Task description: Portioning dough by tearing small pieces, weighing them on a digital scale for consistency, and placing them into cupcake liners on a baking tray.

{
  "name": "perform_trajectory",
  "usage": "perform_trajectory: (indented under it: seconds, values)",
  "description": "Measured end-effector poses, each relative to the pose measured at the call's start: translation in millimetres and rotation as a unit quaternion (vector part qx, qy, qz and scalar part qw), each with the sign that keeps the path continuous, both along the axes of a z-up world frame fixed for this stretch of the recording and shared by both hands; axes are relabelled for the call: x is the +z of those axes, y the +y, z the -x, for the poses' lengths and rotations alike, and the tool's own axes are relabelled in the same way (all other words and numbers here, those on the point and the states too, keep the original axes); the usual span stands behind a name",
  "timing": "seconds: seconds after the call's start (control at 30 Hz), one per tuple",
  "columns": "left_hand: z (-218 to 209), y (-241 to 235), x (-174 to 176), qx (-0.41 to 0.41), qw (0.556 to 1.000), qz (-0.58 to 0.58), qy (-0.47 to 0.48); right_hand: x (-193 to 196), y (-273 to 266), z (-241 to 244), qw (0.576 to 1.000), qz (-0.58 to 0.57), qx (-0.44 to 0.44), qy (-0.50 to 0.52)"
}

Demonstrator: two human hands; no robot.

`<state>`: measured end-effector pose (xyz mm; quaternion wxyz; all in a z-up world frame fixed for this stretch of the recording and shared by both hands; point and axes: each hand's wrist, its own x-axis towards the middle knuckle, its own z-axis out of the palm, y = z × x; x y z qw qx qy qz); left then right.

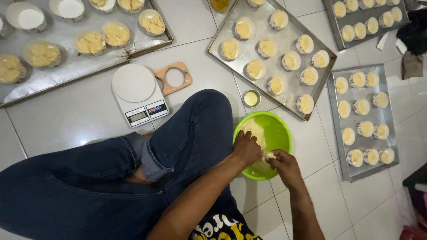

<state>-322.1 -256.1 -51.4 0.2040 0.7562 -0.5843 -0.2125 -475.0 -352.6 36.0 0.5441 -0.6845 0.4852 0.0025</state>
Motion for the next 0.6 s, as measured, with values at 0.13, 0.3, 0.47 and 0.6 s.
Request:
perform_trajectory:
  seconds: [0.13, 0.3, 0.47, 0.6]
  values:
    - [1, 0, -2, -0.003, 1.0, 0.0, -0.024, 5, -6, 24, 0.996, -0.04, -0.057, -0.062]
    - [2, -1, -4, -0.018, 0.999, 0.0, -0.048, 16, -33, 65, 0.962, -0.071, -0.146, -0.218]
    - [-5, 14, 35, -0.076, 0.983, 0.029, -0.166, 111, -30, 25, 0.982, -0.014, -0.061, -0.178]
    - [-6, 23, 59, -0.069, 0.991, -0.013, -0.114, 123, -30, -14, 0.988, -0.033, 0.046, -0.142]
